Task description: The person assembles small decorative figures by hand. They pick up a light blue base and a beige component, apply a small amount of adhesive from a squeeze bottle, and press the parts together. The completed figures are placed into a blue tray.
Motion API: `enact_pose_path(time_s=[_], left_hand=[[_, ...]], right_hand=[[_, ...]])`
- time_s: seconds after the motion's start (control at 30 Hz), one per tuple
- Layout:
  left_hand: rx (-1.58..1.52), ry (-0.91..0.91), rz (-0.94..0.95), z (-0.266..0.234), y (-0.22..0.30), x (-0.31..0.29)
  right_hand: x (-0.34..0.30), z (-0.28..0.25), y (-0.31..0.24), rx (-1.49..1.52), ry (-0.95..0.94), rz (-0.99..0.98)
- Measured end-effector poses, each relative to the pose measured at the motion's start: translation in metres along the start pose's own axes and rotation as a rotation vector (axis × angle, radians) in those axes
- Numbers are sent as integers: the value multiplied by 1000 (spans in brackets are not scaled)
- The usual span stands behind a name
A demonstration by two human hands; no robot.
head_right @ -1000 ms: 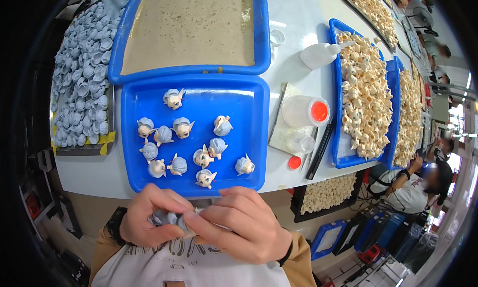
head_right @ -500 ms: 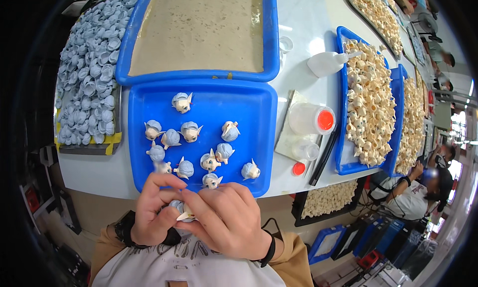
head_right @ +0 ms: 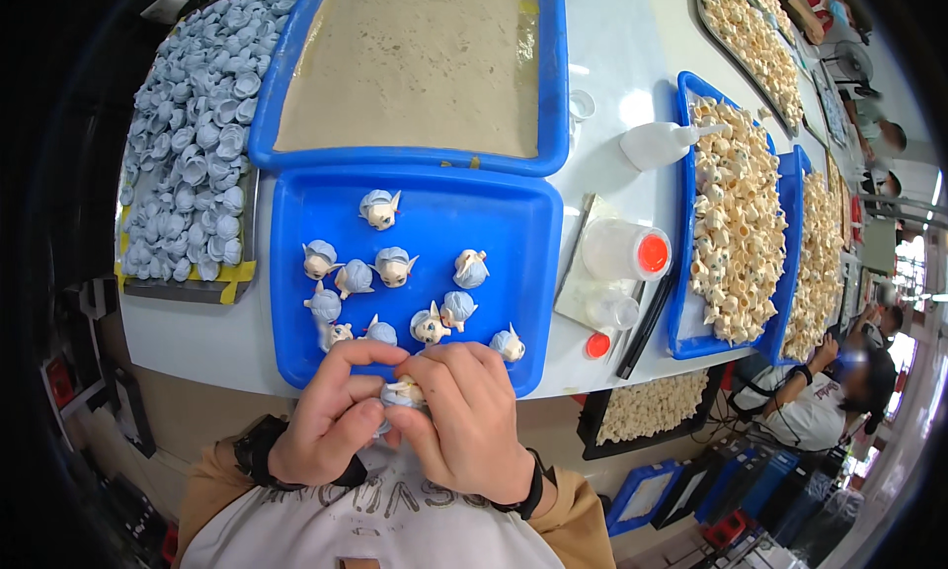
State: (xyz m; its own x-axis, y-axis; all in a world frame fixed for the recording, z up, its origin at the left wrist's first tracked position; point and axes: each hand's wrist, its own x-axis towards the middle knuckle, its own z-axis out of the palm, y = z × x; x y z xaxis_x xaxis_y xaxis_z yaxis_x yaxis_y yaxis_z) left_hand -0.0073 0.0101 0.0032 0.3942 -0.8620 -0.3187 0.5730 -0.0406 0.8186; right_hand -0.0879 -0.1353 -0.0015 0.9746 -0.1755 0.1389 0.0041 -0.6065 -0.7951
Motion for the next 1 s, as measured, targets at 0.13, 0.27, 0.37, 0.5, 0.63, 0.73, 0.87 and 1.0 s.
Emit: enact_pose_path(time_s=[0.13,0.27,0.37,0.5,0.63,0.73,0.87,1.0], left_hand=[[-86,45,-31,1,5,-1],[-67,28,2,1,1,-2],[37,2,39,-1,-7,-5],[162,-10,138,0,-5,-3],[352,-2,177,-2,3,-2],[318,17,127,-1,2,-2],[300,-61,40,-6,3,-3],[265,-77,7,-5,1,-2]], right_hand=[[4,4,-3,17,19,-2],[-1,3,-4,67,83,33],[-3,-1,-1,39,153,-23],[1,-7,-3,-45,84,-116],[2,-4,-8,-92,47,-101],[2,-5,-7,-147,3,-114],[0,-6,-6,-153,-27,-155],[-1,-5,-5,-104,23,-164]])
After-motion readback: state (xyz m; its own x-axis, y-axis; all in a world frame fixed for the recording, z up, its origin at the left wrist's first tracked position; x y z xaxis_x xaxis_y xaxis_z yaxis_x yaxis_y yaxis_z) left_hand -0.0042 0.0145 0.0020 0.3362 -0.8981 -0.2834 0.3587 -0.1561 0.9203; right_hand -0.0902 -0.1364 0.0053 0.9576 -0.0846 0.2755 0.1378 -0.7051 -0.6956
